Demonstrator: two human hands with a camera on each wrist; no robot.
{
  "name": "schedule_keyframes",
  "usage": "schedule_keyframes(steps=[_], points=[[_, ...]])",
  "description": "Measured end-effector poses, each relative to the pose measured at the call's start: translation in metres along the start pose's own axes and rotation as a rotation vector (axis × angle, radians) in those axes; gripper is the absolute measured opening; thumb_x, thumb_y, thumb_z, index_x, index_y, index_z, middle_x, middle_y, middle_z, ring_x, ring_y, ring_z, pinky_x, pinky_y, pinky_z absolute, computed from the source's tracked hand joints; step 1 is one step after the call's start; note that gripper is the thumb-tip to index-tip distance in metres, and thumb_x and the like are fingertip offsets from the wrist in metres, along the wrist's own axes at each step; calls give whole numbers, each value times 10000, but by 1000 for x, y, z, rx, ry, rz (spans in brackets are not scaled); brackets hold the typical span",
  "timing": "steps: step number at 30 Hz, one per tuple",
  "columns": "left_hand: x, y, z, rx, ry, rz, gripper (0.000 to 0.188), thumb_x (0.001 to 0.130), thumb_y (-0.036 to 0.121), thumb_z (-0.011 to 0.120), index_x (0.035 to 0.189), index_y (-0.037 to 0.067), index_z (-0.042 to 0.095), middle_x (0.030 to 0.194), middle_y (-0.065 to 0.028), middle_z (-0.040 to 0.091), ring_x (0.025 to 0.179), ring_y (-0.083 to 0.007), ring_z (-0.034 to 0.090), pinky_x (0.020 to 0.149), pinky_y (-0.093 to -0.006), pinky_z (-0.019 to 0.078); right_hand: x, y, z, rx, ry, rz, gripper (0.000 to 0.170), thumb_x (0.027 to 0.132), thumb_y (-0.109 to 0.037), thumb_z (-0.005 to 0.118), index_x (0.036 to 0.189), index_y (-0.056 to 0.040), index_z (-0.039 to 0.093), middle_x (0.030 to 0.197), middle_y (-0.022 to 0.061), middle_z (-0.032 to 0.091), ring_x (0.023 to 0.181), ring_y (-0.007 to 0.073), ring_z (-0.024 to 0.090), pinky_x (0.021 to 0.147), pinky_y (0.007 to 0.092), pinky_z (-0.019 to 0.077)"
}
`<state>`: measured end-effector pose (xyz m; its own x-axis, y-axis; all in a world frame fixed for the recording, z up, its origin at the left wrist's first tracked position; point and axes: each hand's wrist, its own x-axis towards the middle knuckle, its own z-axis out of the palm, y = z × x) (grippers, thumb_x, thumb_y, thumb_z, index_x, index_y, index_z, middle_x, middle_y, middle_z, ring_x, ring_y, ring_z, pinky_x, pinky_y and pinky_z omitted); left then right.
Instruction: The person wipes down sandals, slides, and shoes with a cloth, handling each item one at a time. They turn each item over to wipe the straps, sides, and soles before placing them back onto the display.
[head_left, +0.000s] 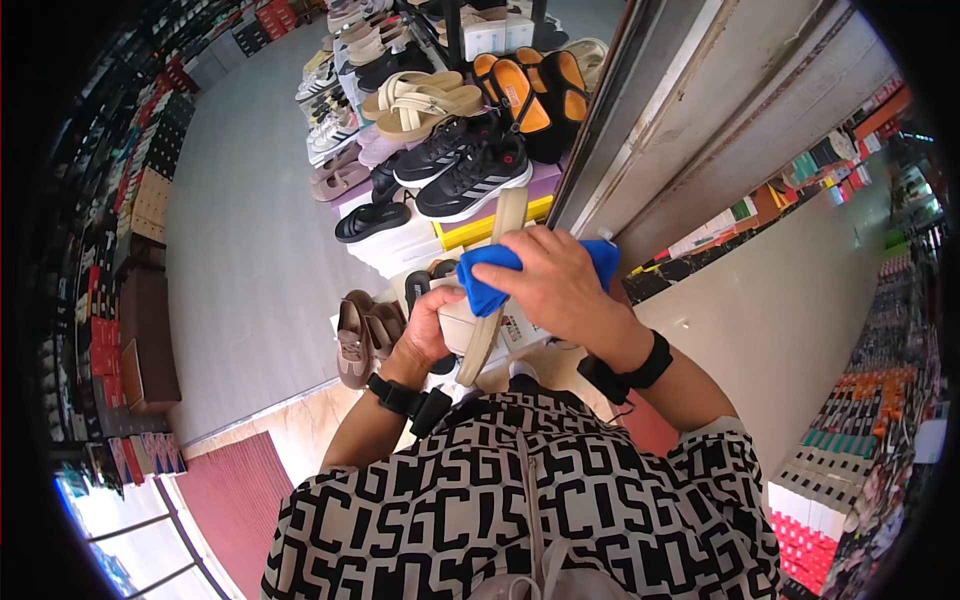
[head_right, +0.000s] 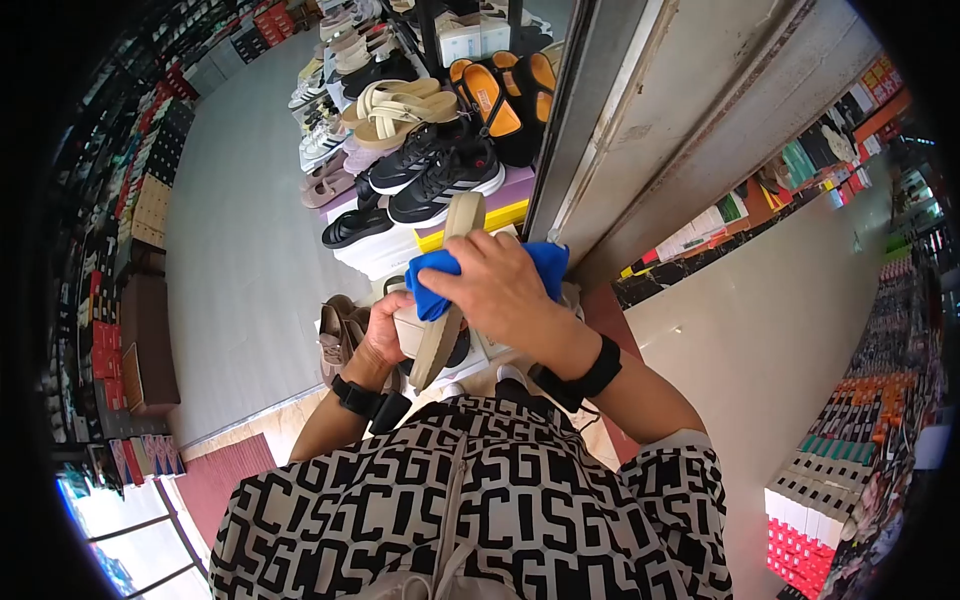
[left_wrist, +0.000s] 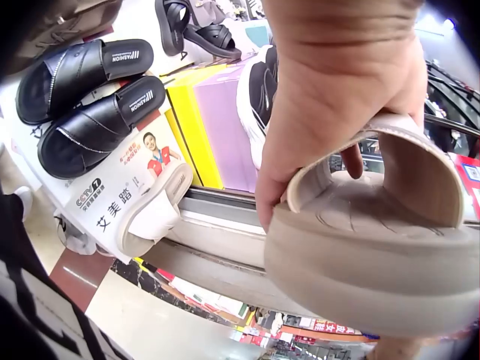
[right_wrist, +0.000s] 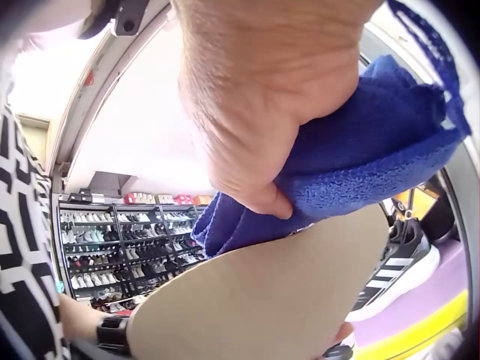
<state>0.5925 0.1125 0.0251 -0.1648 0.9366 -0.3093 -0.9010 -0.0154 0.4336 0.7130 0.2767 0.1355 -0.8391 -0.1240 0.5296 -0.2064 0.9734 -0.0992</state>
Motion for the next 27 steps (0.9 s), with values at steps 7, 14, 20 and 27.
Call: schedule_keyframes(steps=[7, 14, 20, 27], points=[[-6, 2, 12, -119, -88, 22, 730, 723, 161, 585, 1409, 99, 342, 1304, -181, 494, 1144, -361, 536, 983, -528, 430, 21, 49, 7, -37, 114, 118, 447, 668, -43, 672, 1087, -199, 658, 1031, 75, 569, 938, 269, 549, 801, 383, 450], [-22, 5, 31, -77, -140, 90, 815, 643, 180, 598, 1409, 72, 341, 1308, -198, 485, 1147, -379, 526, 974, -541, 431, 24, 78, 32, 309, 170, 431, 455, 762, -30, 609, 1205, -133, 594, 940, 96, 616, 865, 234, 605, 762, 336, 495], [-32, 8, 40, -271, -149, 135, 813, 653, 290, 569, 1388, 12, 362, 1277, -241, 504, 1094, -409, 556, 962, -520, 445, 11, 53, 49, 1428, -22, 1012, 368, 824, -114, 615, 1176, -20, 561, 897, 78, 643, 689, 128, 616, 589, 261, 510], [-32, 10, -7, -386, 41, 287, 571, 739, 360, 538, 1171, -12, 558, 1047, -201, 636, 912, -327, 633, 820, -427, 529, -9, 7, 66, 1220, -226, 869, 435, 816, -196, 613, 1164, 44, 509, 923, 140, 634, 729, 184, 626, 630, 288, 520]])
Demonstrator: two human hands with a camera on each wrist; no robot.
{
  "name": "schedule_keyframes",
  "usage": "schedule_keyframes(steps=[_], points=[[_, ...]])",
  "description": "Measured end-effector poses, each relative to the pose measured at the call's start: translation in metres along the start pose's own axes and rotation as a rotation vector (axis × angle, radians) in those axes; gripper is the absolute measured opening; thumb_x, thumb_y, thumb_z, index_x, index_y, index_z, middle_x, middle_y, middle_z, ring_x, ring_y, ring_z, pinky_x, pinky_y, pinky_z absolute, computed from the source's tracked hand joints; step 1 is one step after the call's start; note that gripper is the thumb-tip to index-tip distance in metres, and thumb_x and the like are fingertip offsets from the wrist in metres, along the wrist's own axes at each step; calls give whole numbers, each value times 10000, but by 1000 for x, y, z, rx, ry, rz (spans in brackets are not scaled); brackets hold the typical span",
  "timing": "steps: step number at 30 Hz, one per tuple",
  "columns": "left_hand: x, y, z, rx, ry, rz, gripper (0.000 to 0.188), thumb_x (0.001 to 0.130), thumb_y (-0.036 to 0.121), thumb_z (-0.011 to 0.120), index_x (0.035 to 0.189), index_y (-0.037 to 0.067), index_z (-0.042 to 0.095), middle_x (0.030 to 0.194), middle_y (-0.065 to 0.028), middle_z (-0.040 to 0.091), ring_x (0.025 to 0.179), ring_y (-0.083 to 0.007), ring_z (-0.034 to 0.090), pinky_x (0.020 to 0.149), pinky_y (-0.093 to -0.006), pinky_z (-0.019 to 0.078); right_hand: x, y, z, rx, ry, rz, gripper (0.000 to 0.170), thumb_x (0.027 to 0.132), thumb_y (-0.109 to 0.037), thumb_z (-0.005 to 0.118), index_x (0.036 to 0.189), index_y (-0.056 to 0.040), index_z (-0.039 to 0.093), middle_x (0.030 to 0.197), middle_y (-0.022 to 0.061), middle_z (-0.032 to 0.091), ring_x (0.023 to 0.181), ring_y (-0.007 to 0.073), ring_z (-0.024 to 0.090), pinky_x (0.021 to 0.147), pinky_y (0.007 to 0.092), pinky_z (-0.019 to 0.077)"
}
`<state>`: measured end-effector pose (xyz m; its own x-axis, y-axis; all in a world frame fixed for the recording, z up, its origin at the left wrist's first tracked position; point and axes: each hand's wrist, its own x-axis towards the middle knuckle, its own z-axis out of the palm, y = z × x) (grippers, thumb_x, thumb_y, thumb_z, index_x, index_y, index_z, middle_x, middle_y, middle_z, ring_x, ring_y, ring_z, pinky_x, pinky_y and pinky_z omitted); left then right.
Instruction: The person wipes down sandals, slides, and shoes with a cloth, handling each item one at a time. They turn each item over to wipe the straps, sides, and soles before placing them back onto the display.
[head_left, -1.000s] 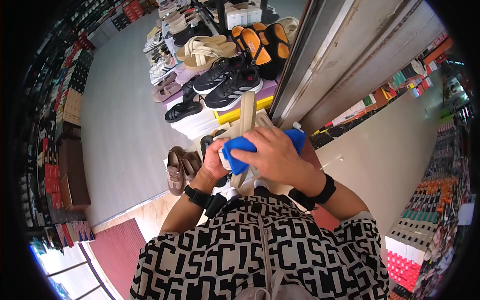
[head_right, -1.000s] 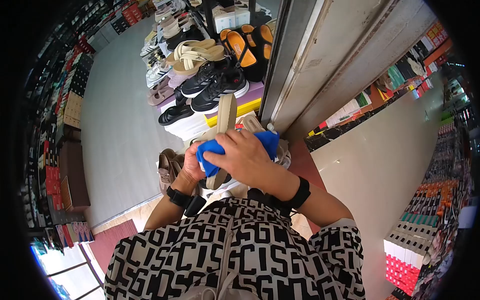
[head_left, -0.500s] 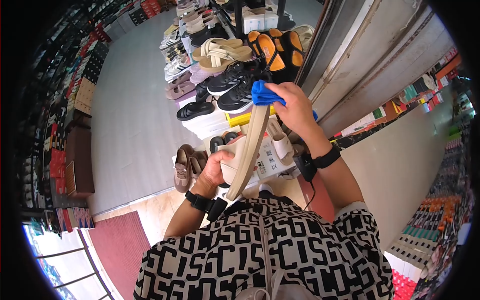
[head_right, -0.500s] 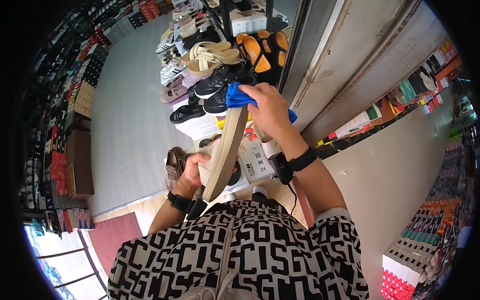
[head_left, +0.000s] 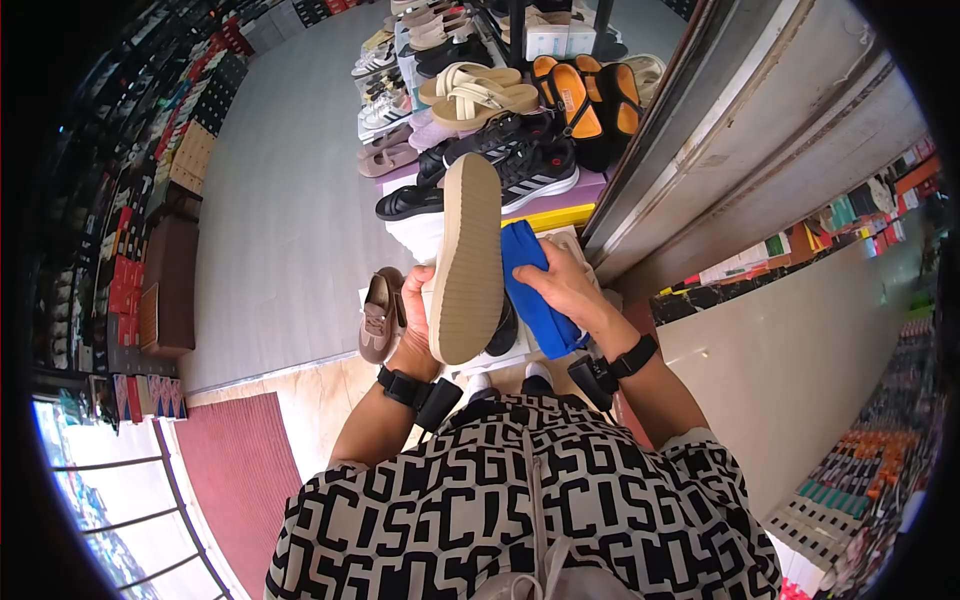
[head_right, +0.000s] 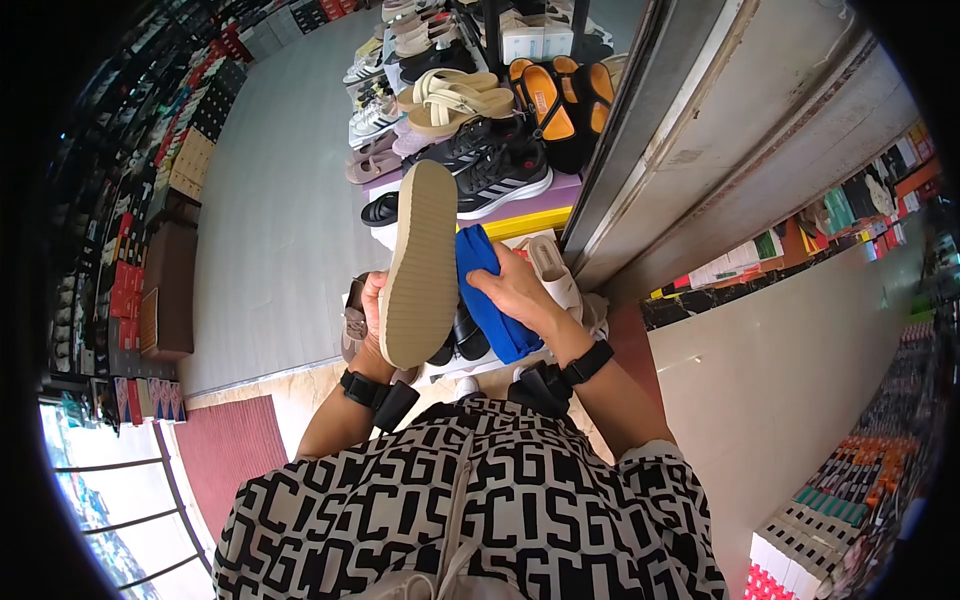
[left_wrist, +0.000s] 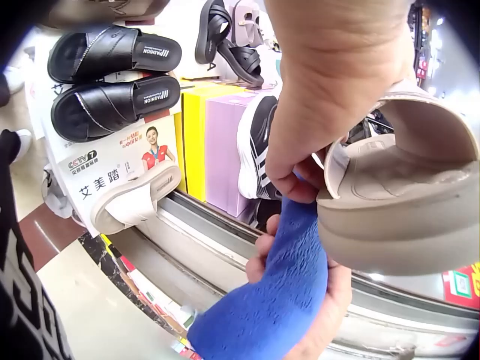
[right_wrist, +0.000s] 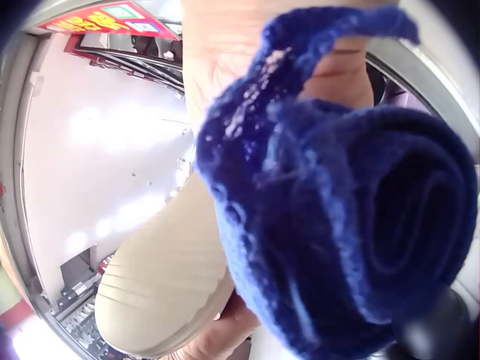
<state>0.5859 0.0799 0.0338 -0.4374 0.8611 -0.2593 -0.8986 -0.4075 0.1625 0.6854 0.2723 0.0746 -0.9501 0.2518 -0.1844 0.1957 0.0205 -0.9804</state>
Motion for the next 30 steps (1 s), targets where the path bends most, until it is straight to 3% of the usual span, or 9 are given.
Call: schedule_keyframes(steps=[6, 13, 15, 17, 21, 23, 24, 27, 30], points=[[3, -1, 13, 14, 5, 124, 495, 791, 380, 520, 1090, -7, 600, 976, -159, 661, 849, -277, 649, 783, -389, 540, -25, 2, 5, 36, -133, 175, 458, 804, -203, 613, 1172, 52, 512, 954, 125, 633, 766, 168, 622, 661, 270, 514], [22, -1, 8, 28, -130, 125, 656, 742, 328, 539, 1301, -4, 449, 1250, -234, 536, 1152, -397, 514, 1025, -525, 375, -53, 3, 13, 115, -311, 223, 470, 806, -218, 632, 1195, 24, 525, 981, 102, 633, 826, 157, 616, 730, 276, 503], [28, 2, -3, -54, 22, 201, 631, 741, 310, 535, 1291, 9, 462, 1248, -203, 548, 1164, -380, 509, 1047, -524, 349, -60, -12, 8, 64, -407, 201, 490, 807, -243, 662, 1200, 16, 526, 991, 91, 629, 858, 145, 605, 753, 272, 497], [29, 3, -7, -66, 82, 245, 613, 731, 283, 544, 1282, 23, 472, 1240, -175, 560, 1163, -363, 513, 1053, -522, 337, -63, -24, 1, 122, -488, 60, 513, 806, -256, 684, 1218, 4, 522, 1007, 80, 624, 871, 139, 598, 764, 270, 494], [24, 2, -6, 36, 82, 235, 628, 705, 259, 576, 1286, 46, 470, 1225, -161, 567, 1146, -348, 527, 1031, -516, 359, -45, -53, -10, 71, -123, -86, 502, 806, -236, 687, 1228, -20, 520, 1040, 96, 629, 889, 130, 603, 776, 274, 495], [16, -4, 8, 92, 37, 166, 552, 724, 224, 576, 1241, 47, 502, 1159, -135, 608, 1082, -315, 567, 1023, -476, 387, -27, -59, -9, -161, 19, -139, 478, 806, -230, 678, 1220, -45, 527, 1071, 153, 632, 899, 186, 638, 777, 292, 500], [15, -8, 13, 110, 74, 170, 525, 726, 225, 588, 1218, 59, 519, 1140, -114, 618, 1062, -296, 578, 1012, -466, 399, -15, -52, -6, -312, 106, -402, 438, 797, -182, 661, 1206, -84, 538, 1019, 174, 624, 865, 276, 643, 744, 341, 507], [19, -13, 8, 113, 90, 169, 500, 730, 226, 592, 1200, 66, 530, 1135, -113, 621, 1058, -299, 581, 1010, -457, 403, -6, -60, 1, -806, 137, -615, 473, 769, -122, 674, 1221, -93, 538, 933, 104, 605, 833, 282, 619, 731, 382, 504], [17, -9, 0, 118, 155, 153, 502, 742, 241, 595, 1190, 25, 520, 1138, -153, 612, 1084, -319, 569, 1020, -472, 394, -22, -53, 6, -904, -28, -650, 481, 722, -114, 673, 1188, -160, 561, 914, 121, 563, 854, 339, 597, 720, 427, 486]])
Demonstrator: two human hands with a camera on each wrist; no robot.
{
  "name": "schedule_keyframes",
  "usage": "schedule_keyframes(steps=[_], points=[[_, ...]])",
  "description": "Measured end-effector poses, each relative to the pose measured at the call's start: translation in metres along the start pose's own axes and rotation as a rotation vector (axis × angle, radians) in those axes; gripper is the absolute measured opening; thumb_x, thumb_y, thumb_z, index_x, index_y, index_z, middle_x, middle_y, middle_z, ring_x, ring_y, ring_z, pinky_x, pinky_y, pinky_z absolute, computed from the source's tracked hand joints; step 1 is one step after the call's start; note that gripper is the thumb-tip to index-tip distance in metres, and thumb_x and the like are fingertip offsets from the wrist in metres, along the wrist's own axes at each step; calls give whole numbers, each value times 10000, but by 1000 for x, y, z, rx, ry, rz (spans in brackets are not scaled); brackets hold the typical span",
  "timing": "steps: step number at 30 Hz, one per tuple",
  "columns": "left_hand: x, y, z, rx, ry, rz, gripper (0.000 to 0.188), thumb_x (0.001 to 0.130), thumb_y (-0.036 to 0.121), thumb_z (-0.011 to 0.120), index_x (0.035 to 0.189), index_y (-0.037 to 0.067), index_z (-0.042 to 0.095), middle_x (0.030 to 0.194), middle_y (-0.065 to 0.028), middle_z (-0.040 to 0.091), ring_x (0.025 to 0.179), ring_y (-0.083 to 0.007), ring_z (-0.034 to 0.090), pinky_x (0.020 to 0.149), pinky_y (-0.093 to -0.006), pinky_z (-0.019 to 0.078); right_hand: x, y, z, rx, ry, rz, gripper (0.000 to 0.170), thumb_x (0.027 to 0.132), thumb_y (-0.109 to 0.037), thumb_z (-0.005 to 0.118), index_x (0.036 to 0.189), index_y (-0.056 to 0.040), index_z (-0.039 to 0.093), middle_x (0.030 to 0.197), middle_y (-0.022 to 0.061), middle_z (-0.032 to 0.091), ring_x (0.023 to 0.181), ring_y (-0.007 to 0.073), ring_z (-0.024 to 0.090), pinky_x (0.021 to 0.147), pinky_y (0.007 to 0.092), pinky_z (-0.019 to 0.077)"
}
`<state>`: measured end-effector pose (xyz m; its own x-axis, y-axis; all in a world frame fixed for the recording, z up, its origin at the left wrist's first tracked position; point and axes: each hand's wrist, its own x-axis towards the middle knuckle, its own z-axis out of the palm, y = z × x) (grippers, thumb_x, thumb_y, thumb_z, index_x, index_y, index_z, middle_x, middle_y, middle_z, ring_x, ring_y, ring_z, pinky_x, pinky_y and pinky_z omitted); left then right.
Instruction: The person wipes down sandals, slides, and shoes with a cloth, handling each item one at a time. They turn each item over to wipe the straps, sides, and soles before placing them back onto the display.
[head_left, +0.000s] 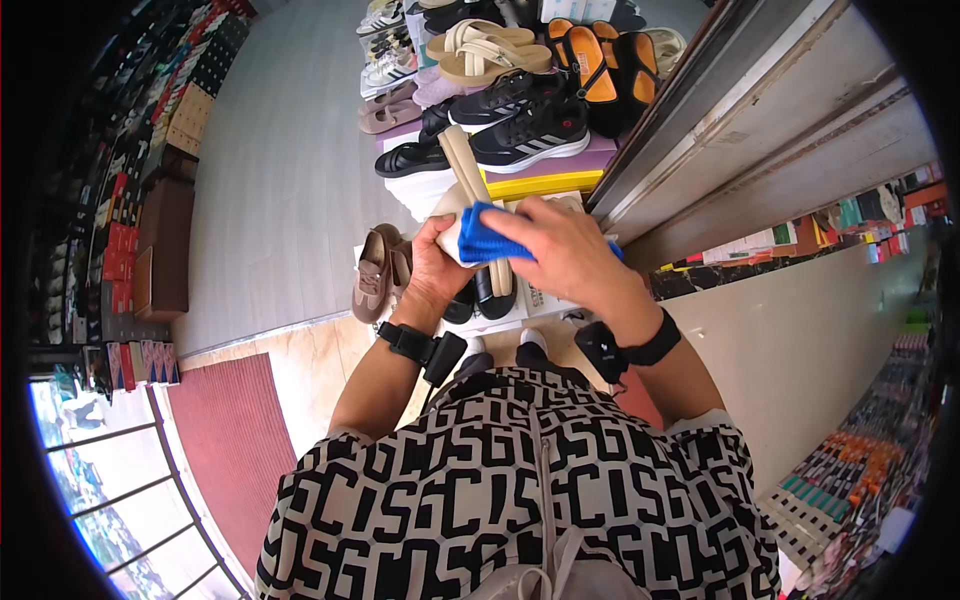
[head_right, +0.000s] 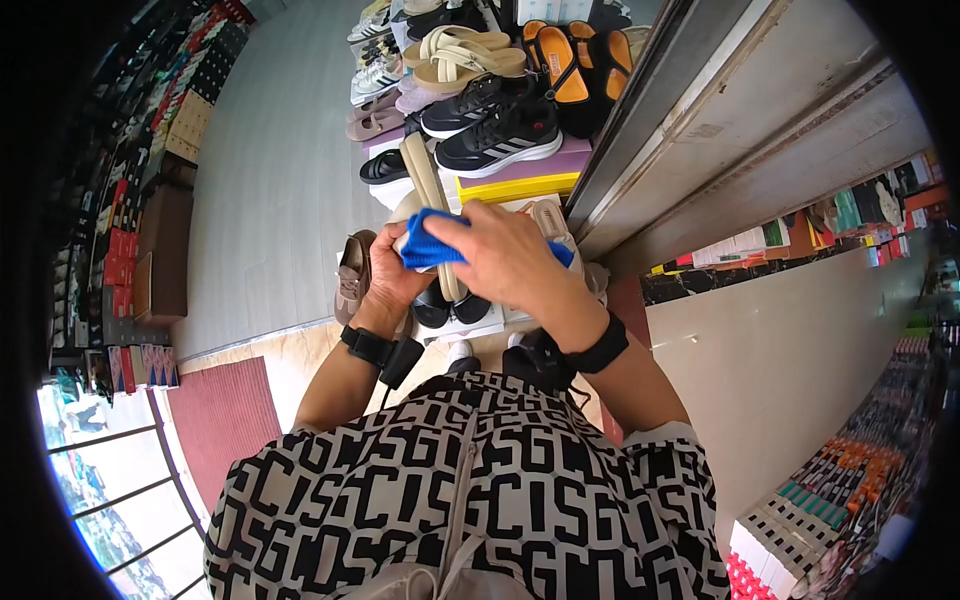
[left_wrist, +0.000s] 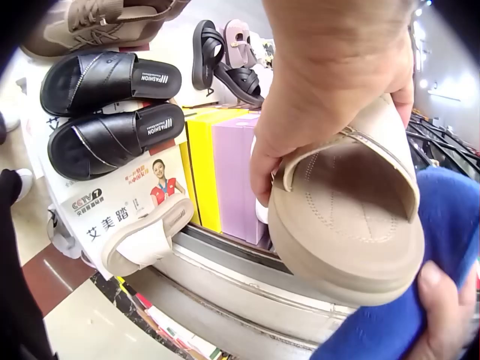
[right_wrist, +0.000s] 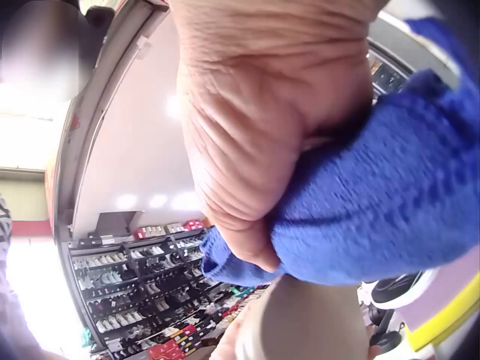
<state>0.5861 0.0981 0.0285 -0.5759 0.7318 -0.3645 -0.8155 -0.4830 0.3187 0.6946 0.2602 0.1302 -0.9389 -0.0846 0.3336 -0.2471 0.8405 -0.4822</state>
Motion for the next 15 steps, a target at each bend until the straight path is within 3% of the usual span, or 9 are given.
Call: schedule_keyframes(steps=[1, 3, 5, 7, 9, 10, 13, 15], points=[[2, 1, -4, 15, 62, -15, 519, 744, 247, 596, 1198, 10, 510, 1140, -172, 607, 1088, -328, 565, 1021, -476, 393, -8, -2, 1, -47, -98, -45, 449, 731, -127, 664, 1166, -168, 561, 914, 119, 560, 856, 326, 606, 715, 426, 483], [0, -1, -8, 20, 43, 1, 549, 768, 245, 583, 1242, -11, 479, 1146, -201, 595, 1080, -340, 564, 1007, -470, 408, -24, -9, -5, 122, -300, 86, 482, 726, -124, 671, 1192, -196, 570, 916, 109, 570, 859, 325, 613, 751, 411, 485], [-5, -5, -10, 123, 1, 20, 515, 779, 239, 578, 1223, -8, 491, 1138, -178, 601, 1067, -321, 569, 995, -464, 411, -38, 4, 4, 462, -242, 155, 496, 735, -125, 672, 1218, -156, 560, 964, 126, 607, 884, 314, 623, 795, 386, 489], [-6, -15, -19, 244, 158, 1, 492, 781, 240, 590, 1205, 5, 504, 1118, -144, 610, 1040, -295, 578, 974, -448, 421, -48, 17, 19, 876, -55, 405, 468, 808, -146, 651, 1236, -13, 517, 1038, 106, 630, 877, 177, 623, 787, 307, 497], [-7, -28, -26, 293, 143, -25, 473, 782, 237, 615, 1193, 24, 518, 1106, -111, 614, 1030, -263, 581, 969, -434, 421, -51, 29, 29, 1047, 1, 590, 502, 827, -149, 646, 1275, 5, 481, 1053, 106, 624, 889, 157, 609, 781, 286, 498], [-5, -37, -31, 288, 147, -50, 500, 784, 213, 610, 1238, 37, 494, 1146, -116, 594, 1069, -260, 563, 979, -423, 416, -49, 29, 25, 1121, -40, 681, 538, 814, -152, 641, 1294, 11, 461, 1061, 120, 621, 876, 168, 615, 770, 284, 500], [5, -63, -40, 313, 160, -91, 642, 779, 149, 601, 1377, 111, 372, 1238, -119, 530, 1142, -257, 517, 995, -393, 403, -61, 51, 38, 1107, -121, 753, 524, 803, -161, 628, 1269, 25, 476, 1044, 116, 621, 857, 171, 615, 763, 289, 502], [13, -81, -36, 393, 120, -64, 678, 777, 145, 612, 1397, 107, 342, 1263, -124, 517, 1152, -265, 511, 993, -405, 401, -69, 66, 41, 1099, -151, 740, 531, 788, -176, 612, 1256, 37, 480, 1034, 117, 619, 857, 175, 614, 763, 293, 499]])
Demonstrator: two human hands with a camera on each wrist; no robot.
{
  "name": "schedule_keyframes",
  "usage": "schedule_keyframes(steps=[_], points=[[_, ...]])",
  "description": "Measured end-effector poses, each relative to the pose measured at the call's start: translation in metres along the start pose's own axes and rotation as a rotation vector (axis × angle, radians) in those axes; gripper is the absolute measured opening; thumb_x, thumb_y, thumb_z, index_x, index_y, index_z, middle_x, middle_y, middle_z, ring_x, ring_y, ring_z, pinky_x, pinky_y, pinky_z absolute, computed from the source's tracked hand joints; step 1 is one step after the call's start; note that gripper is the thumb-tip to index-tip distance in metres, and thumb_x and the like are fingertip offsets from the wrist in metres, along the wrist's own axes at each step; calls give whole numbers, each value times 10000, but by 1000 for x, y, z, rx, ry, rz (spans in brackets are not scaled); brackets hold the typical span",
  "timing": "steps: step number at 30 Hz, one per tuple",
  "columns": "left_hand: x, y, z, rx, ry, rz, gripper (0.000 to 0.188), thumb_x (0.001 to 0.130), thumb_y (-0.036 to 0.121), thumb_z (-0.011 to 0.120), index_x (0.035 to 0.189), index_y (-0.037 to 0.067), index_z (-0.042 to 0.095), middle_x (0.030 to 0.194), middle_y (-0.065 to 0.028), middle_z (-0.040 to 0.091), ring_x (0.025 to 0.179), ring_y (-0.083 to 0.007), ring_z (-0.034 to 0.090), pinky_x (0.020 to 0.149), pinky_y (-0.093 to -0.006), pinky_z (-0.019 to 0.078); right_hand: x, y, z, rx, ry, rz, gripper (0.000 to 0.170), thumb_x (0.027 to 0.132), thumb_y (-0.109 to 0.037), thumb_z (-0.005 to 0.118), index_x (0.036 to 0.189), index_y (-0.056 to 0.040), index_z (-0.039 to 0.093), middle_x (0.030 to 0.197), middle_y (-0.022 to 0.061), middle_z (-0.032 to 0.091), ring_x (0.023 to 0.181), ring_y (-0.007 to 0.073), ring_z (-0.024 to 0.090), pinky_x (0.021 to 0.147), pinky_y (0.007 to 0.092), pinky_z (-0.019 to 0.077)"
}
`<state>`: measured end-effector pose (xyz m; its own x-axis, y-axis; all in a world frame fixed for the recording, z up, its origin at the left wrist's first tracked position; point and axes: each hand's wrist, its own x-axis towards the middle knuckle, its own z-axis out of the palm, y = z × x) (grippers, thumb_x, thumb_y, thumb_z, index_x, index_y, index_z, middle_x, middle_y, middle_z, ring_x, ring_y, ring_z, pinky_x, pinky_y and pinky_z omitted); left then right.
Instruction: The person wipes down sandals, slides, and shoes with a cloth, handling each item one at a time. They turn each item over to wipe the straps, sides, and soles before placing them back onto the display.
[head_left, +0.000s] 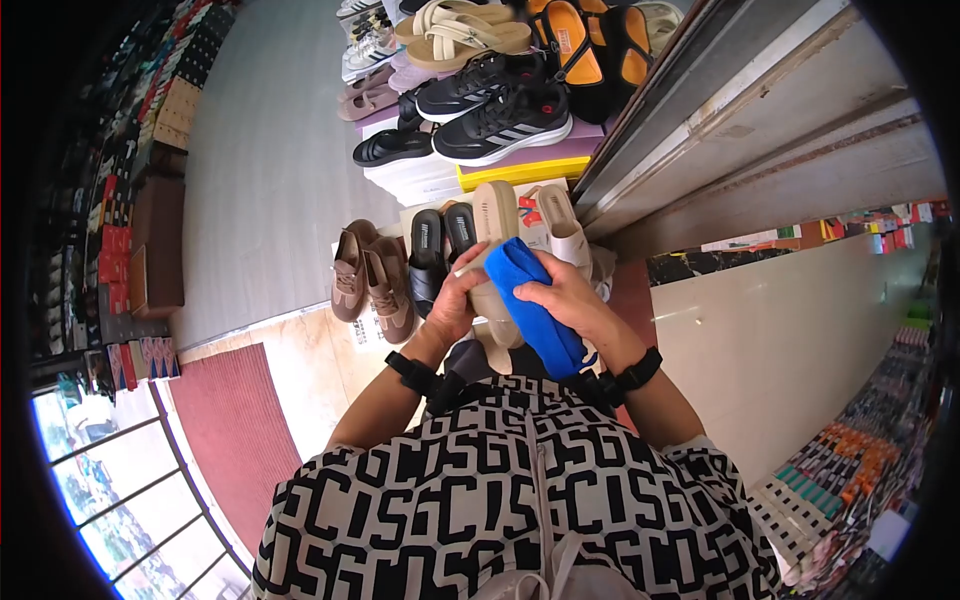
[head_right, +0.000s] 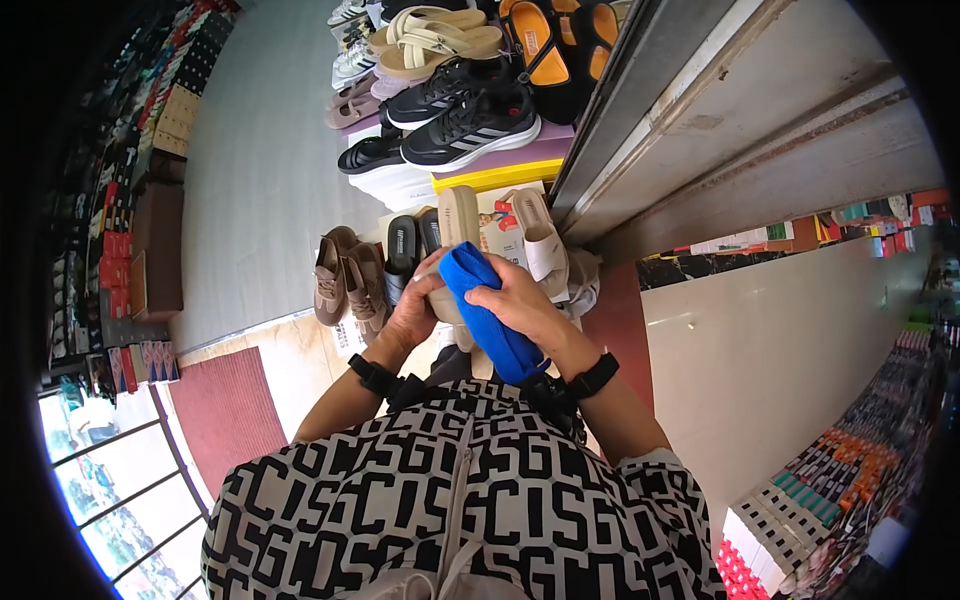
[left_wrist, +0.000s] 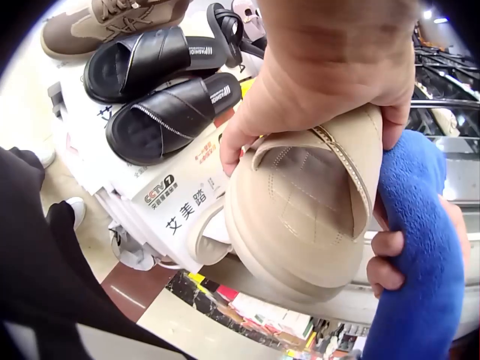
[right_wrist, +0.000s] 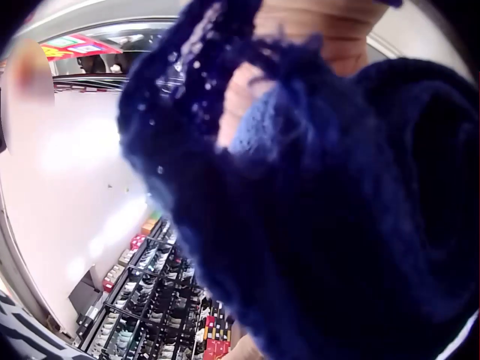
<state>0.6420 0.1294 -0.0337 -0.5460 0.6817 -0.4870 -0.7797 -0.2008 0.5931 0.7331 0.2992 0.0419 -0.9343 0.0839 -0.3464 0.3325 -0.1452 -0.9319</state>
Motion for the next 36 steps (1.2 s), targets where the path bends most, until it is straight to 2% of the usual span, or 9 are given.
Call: schedule_keyframes(steps=[6, 9, 16, 17, 21, 24, 26, 32, 36], points=[[33, -49, 8, 36, 241, -138, 619, 733, 198, 656, 1318, 179, 454, 1203, -70, 536, 1070, -215, 523, 915, -359, 425, 13, 40, -43, 23, 11, 277, 451, 783, -204, 602, 1179, -2, 523, 971, 81, 607, 803, 146, 586, 726, 276, 483], [77, -99, -20, 259, 438, -4, 523, 691, 226, 687, 1197, 148, 576, 1277, -107, 439, 1165, -242, 454, 958, -352, 405, 33, 71, -64, 125, -1, 341, 423, 787, -207, 608, 1159, -21, 527, 933, 63, 595, 767, 141, 582, 697, 278, 491], [130, -111, -18, 653, 721, 65, 533, 705, 377, 674, 1209, 242, 569, 1360, -101, 375, 1247, -305, 394, 1056, -393, 289, 90, 114, -95, 361, -46, 577, 370, 790, -254, 598, 1093, -50, 541, 891, 68, 594, 734, 165, 595, 639, 314, 516], [134, -112, -20, 680, 711, 64, 536, 711, 448, 663, 1209, 273, 566, 1373, -103, 371, 1275, -317, 360, 1080, -410, 229, 92, 119, -95, 386, -15, 576, 354, 782, -278, 605, 1053, -57, 555, 873, 75, 599, 711, 176, 598, 628, 320, 519], [139, -105, -19, 659, 710, 6, 516, 737, 489, 651, 1197, 265, 580, 1374, -96, 376, 1293, -302, 339, 1081, -412, 225, 102, 138, -101, 470, 24, 633, 346, 779, -282, 608, 1038, -57, 567, 858, 79, 609, 698, 185, 602, 617, 326, 521], [139, -103, -21, 866, 555, 141, 490, 789, 534, 598, 1188, 250, 597, 1385, -89, 379, 1310, -294, 321, 1082, -411, 223, 104, 144, -104, 460, 26, 638, 347, 775, -289, 613, 1028, -54, 575, 839, 78, 617, 678, 187, 603, 609, 331, 522], [146, -103, -18, 669, 684, 70, 484, 864, 458, 573, 1203, 114, 590, 1274, -118, 462, 1213, -242, 434, 1038, -335, 319, 105, 151, -106, 443, 32, 644, 343, 774, -289, 614, 1023, -55, 581, 835, 77, 621, 670, 187, 603, 608, 331, 523], [159, -126, -27, 609, 640, 174, 561, 882, 487, 545, 1211, 33, 568, 1271, -128, 483, 1180, -247, 455, 1028, -324, 323, 109, 163, -109, 417, 4, 673, 348, 780, -291, 609, 1036, -56, 581, 835, 69, 616, 681, 174, 603, 603, 313, 519], [142, -107, -9, 428, 583, 102, 600, 910, 478, 522, 1314, 36, 494, 1297, -123, 518, 1204, -226, 467, 1030, -308, 320, 105, 152, -109, 363, -7, 655, 359, 782, -277, 611, 1067, -62, 574, 848, 60, 610, 694, 165, 603, 605, 307, 518]])
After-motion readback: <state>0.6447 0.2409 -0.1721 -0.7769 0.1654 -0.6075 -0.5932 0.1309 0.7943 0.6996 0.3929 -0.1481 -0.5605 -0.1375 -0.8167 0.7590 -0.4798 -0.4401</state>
